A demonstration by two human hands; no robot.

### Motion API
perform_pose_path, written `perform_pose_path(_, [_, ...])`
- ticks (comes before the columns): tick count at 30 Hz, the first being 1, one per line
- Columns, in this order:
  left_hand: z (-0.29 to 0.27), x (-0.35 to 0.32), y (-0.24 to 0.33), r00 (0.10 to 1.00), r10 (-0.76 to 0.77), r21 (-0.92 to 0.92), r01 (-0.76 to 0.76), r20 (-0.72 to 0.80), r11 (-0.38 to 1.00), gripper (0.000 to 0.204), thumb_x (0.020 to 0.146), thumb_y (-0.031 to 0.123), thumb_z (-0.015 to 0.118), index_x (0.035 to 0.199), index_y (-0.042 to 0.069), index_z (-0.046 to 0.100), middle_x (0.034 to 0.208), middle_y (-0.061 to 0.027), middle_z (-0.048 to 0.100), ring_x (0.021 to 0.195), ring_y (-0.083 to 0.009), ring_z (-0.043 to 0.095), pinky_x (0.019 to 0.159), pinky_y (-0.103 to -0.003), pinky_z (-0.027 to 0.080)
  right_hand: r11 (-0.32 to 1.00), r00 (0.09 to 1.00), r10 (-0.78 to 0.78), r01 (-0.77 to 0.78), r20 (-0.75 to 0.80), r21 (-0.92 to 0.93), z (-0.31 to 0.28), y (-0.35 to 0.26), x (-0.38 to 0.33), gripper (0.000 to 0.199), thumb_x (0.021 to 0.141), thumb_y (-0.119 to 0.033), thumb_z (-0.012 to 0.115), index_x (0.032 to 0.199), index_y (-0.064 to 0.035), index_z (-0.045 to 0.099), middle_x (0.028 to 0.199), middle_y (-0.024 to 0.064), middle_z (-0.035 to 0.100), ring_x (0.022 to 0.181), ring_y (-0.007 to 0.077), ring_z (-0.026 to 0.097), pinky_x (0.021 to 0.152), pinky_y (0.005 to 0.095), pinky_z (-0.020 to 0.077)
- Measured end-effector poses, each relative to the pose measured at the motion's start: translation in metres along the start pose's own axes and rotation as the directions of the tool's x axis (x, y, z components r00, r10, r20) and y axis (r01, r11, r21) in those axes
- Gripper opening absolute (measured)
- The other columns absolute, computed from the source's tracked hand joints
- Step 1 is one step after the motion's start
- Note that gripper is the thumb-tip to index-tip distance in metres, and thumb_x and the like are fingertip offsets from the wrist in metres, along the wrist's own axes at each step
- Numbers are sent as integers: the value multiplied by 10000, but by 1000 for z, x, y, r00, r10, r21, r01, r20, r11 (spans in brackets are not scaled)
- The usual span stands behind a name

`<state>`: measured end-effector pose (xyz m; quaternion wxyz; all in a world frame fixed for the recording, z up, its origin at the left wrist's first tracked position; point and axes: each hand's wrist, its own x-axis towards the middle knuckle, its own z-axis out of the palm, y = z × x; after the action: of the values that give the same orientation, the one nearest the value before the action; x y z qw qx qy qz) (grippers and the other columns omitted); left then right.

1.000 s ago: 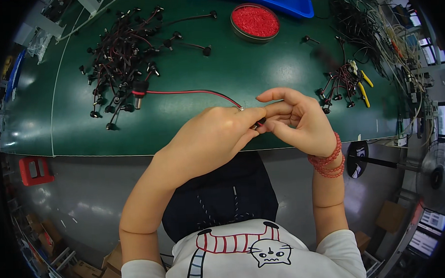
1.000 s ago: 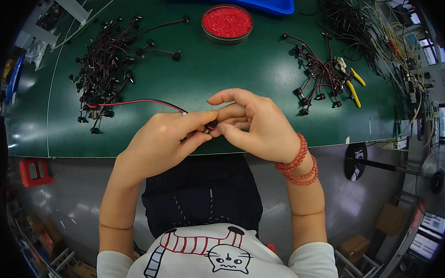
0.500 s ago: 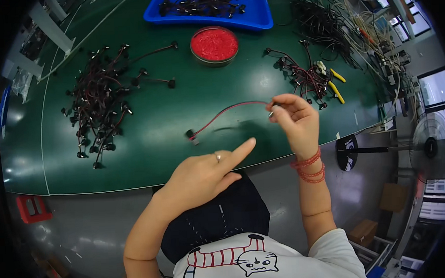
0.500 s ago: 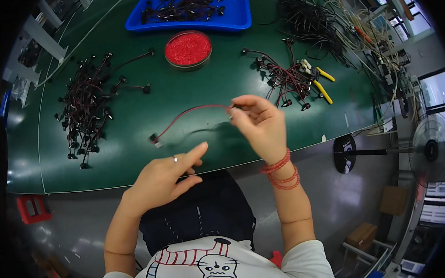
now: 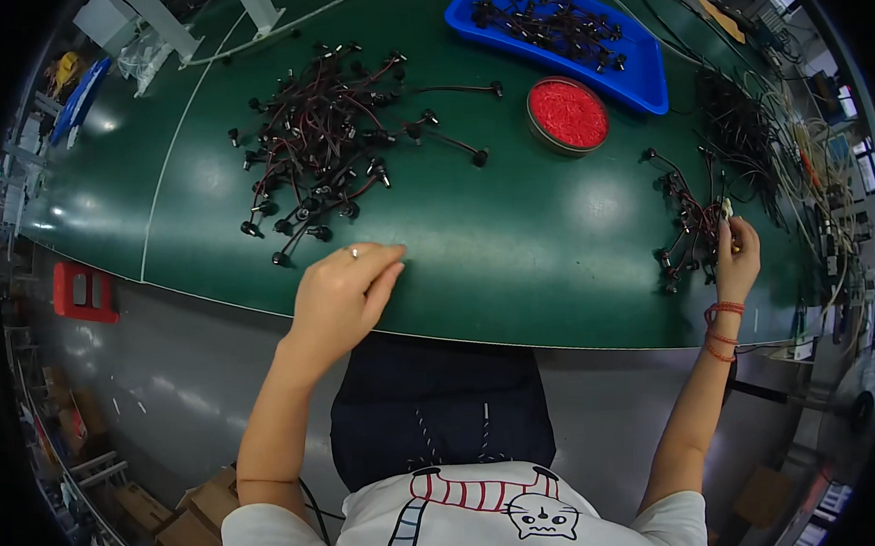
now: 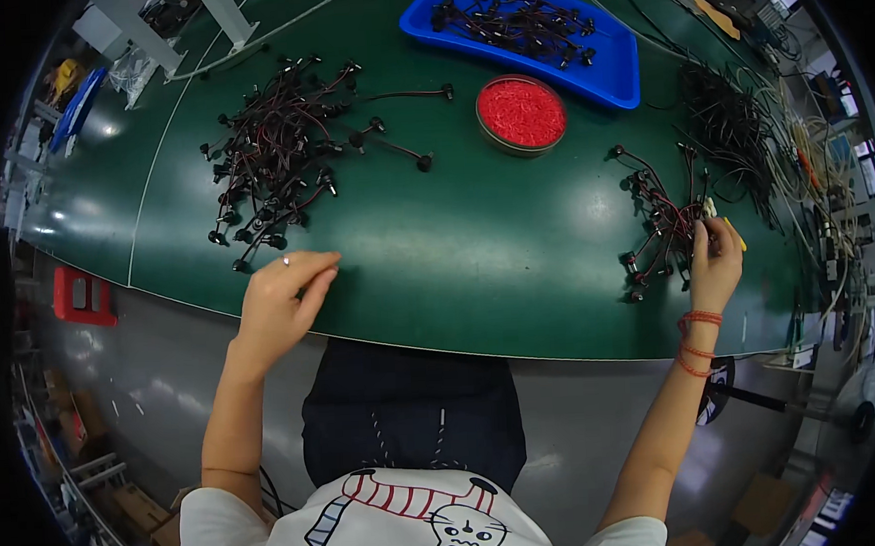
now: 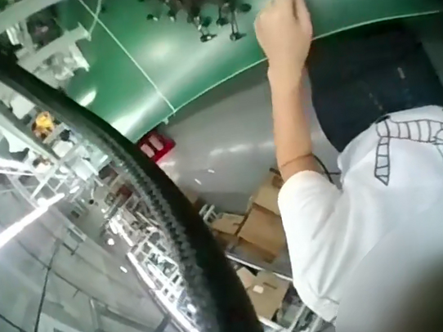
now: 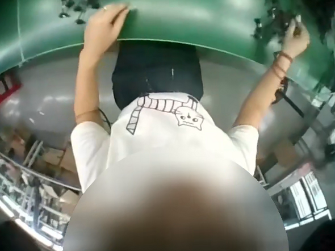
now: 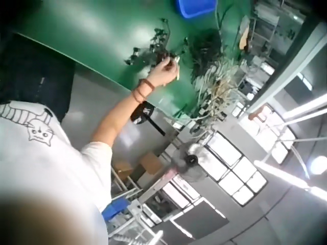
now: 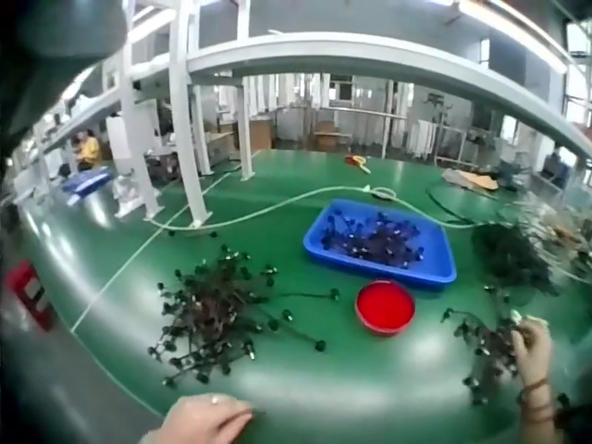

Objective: Manually assembling connectors onto electronic wires at a factory workbench.

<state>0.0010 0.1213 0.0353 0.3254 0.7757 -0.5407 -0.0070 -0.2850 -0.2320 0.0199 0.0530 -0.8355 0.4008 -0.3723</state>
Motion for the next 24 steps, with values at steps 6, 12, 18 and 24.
perform_pose_path(6, [-18,18,-15,978,-156,259,188,-139,947,117,711,69,562,820,29,566,745,-85,561,661,-238,545,561,-316,434,926,940,-302,249,161,283,62,-110,25,93,741,-77,567,814,-19,573,793,75,546,566,115,474,526,202,389])
perform_pose_path(12, [-56,-26,-40,875,-357,222,438,-326,871,138,712,69,570,837,12,560,757,-93,550,630,-223,533,548,-296,422,880,859,-472,449,199,152,110,-125,63,111,701,-104,589,770,-17,579,770,103,550,622,196,521,584,271,423])
perform_pose_path(18, [-51,-47,-42,788,-559,-43,569,-258,821,161,709,83,582,842,-4,555,742,-101,539,598,-182,513,537,-273,407,930,814,-359,351,457,106,122,-141,67,123,684,-116,597,754,-17,580,749,105,543,690,238,538,636,305,430])
perform_pose_path(24, [-38,-50,-55,821,-488,65,527,-298,847,189,720,122,583,836,-23,550,709,-113,533,587,-179,511,505,-283,394,946,816,-322,297,480,131,123,-149,67,123,682,-118,599,744,-16,573,738,115,535,687,247,534,642,311,431])
